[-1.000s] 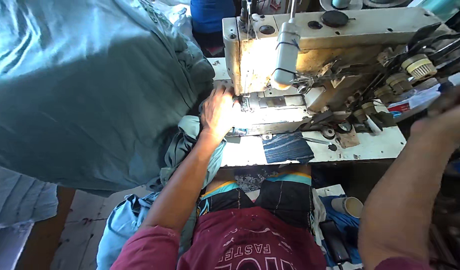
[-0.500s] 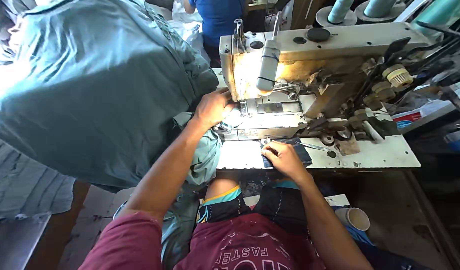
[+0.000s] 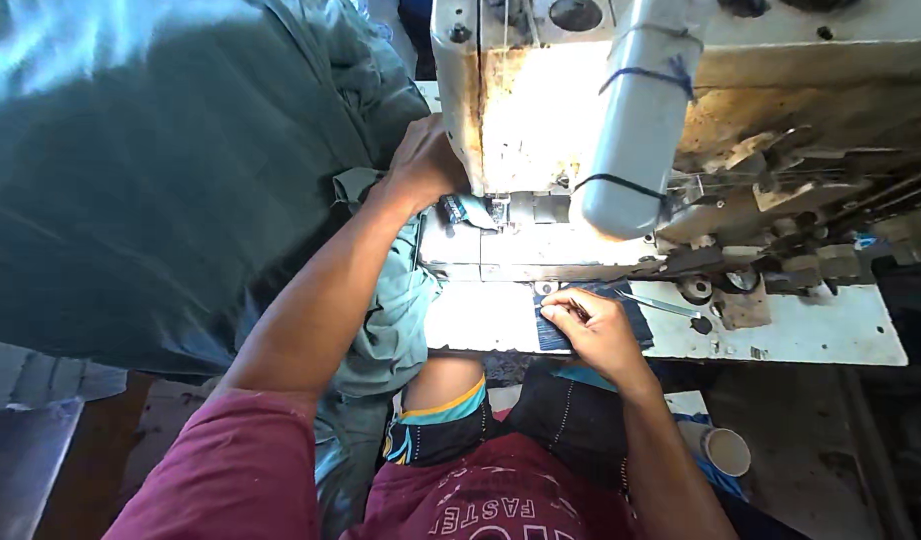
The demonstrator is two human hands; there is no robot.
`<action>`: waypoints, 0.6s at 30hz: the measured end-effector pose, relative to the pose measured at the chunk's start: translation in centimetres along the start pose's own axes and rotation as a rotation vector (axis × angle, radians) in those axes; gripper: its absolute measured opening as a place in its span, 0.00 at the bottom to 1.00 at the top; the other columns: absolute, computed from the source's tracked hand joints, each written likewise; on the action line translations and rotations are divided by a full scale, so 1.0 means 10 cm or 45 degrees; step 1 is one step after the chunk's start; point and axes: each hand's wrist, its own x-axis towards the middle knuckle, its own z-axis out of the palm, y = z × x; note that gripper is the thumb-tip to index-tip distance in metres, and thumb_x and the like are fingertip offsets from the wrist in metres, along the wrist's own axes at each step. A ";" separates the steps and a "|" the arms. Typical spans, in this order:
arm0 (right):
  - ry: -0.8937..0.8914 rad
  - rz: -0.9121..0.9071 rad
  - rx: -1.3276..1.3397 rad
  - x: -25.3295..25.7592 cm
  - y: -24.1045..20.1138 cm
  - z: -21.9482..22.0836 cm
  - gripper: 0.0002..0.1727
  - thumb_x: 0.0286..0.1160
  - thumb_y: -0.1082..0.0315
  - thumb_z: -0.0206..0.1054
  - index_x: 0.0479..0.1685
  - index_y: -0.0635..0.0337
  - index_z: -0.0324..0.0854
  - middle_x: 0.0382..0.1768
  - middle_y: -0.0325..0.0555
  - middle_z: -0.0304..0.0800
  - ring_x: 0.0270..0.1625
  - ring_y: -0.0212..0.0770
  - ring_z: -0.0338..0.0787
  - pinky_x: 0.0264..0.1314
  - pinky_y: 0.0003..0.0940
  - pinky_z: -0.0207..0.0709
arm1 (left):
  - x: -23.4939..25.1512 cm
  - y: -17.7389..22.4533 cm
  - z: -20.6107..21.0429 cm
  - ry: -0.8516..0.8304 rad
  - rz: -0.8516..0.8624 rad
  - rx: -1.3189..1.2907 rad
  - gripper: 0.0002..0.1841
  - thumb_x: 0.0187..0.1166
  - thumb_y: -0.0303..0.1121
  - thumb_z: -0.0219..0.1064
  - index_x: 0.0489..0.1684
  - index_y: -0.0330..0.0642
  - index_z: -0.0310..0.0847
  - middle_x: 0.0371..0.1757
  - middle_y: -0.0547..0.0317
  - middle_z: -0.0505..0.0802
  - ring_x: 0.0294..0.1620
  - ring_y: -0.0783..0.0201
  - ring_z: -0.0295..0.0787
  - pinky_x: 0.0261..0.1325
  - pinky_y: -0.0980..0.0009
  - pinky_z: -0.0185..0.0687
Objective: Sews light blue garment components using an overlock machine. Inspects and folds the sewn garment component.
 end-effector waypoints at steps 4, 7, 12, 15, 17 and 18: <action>-0.009 0.069 0.054 -0.01 -0.03 -0.02 0.10 0.80 0.58 0.70 0.47 0.52 0.93 0.37 0.34 0.93 0.34 0.24 0.86 0.40 0.22 0.82 | -0.09 0.47 -0.42 0.021 -0.181 -0.161 0.19 0.75 0.36 0.73 0.58 0.32 0.85 0.57 0.36 0.91 0.63 0.40 0.87 0.69 0.42 0.77; 0.002 0.091 0.062 0.00 -0.03 -0.02 0.10 0.78 0.58 0.72 0.48 0.52 0.93 0.36 0.34 0.93 0.33 0.25 0.86 0.39 0.23 0.82 | -0.01 0.60 -0.51 0.104 -0.298 -0.107 0.15 0.80 0.33 0.68 0.57 0.33 0.87 0.59 0.37 0.92 0.65 0.39 0.88 0.68 0.40 0.77; 0.033 -0.006 0.195 -0.05 -0.04 -0.06 0.13 0.86 0.63 0.62 0.50 0.57 0.92 0.36 0.38 0.94 0.36 0.30 0.90 0.43 0.28 0.86 | -0.02 0.46 -0.39 0.224 -0.369 0.148 0.15 0.84 0.33 0.60 0.62 0.44 0.87 0.68 0.46 0.90 0.64 0.41 0.90 0.63 0.38 0.81; 0.023 -0.115 0.309 -0.18 -0.13 -0.11 0.19 0.94 0.63 0.50 0.58 0.61 0.88 0.32 0.39 0.89 0.26 0.31 0.80 0.29 0.28 0.78 | -0.30 0.20 -0.54 0.185 -0.422 0.153 0.17 0.89 0.42 0.54 0.63 0.46 0.84 0.62 0.45 0.90 0.61 0.40 0.90 0.59 0.36 0.84; -0.016 -0.173 0.113 -0.24 -0.30 -0.15 0.20 0.94 0.58 0.51 0.63 0.56 0.88 0.30 0.36 0.88 0.27 0.29 0.83 0.32 0.27 0.81 | -0.71 0.16 -0.78 0.123 -0.423 0.017 0.19 0.90 0.47 0.56 0.60 0.41 0.83 0.50 0.38 0.92 0.54 0.35 0.90 0.56 0.30 0.81; -0.040 -0.188 -0.042 -0.25 -0.39 -0.17 0.20 0.93 0.54 0.54 0.63 0.52 0.88 0.31 0.34 0.89 0.29 0.28 0.85 0.36 0.28 0.83 | -0.94 0.17 -0.88 0.099 -0.420 -0.044 0.20 0.89 0.48 0.58 0.57 0.41 0.84 0.47 0.39 0.92 0.51 0.36 0.91 0.55 0.30 0.81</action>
